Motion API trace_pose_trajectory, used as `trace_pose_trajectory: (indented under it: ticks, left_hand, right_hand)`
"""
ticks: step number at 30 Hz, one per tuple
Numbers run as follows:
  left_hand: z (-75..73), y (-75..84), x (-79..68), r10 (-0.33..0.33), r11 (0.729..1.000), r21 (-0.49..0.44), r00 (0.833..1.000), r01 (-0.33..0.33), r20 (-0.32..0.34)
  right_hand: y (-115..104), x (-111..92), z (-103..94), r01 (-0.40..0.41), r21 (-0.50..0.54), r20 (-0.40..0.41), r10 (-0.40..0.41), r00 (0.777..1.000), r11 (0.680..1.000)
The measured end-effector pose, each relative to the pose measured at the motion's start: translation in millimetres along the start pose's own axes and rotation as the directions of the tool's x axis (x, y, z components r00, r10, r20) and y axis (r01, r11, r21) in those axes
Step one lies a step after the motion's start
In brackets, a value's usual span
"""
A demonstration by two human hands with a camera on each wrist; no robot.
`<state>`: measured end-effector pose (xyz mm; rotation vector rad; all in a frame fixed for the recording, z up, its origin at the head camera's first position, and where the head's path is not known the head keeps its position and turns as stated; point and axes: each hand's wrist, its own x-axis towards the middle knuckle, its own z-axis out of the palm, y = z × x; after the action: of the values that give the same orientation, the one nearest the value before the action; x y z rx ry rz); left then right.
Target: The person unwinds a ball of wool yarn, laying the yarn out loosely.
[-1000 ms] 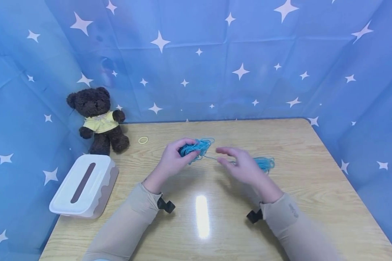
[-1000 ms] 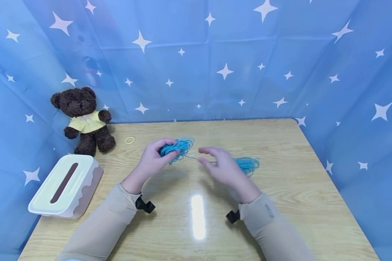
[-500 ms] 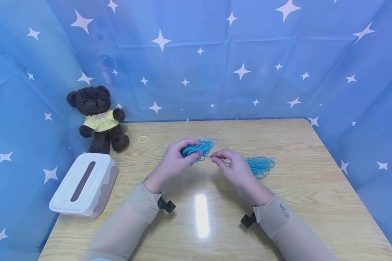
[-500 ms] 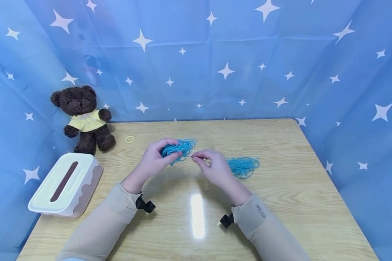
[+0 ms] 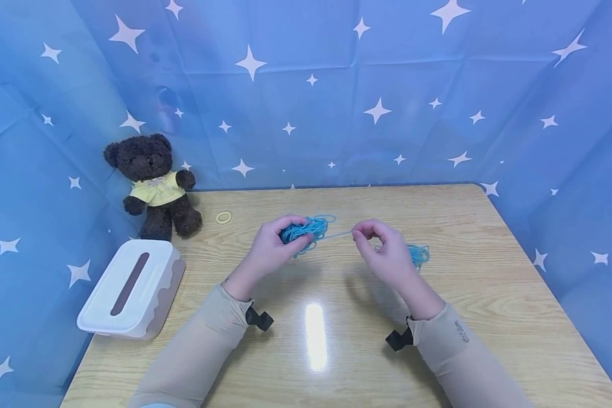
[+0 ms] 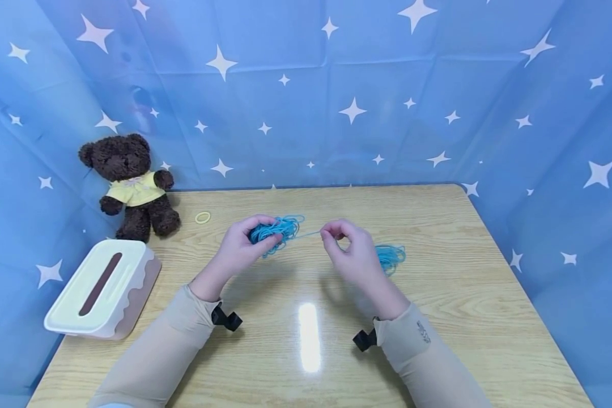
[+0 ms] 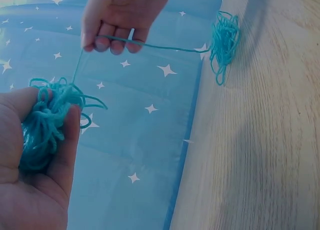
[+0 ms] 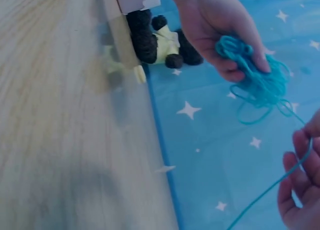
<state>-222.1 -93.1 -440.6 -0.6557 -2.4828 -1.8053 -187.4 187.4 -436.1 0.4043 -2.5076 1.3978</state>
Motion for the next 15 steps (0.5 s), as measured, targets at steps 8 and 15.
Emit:
trace_pose_trajectory:
  ticks: [8, 15]
  left_hand:
    - [0.0, -2.4, 0.5, 0.016, 1.000, -0.001, 1.000, -0.016, 0.003]
    - [0.1, -4.7, 1.1, 0.021, 1.000, -0.002, 1.000, -0.021, -0.002]
  right_hand:
    - [5.8, 5.0, -7.9, 0.126, 0.132, -0.189, -0.099, 0.977, 0.983]
    - [6.4, 7.8, -23.4, 0.142, 0.160, -0.283, -0.092, 0.955, 0.977]
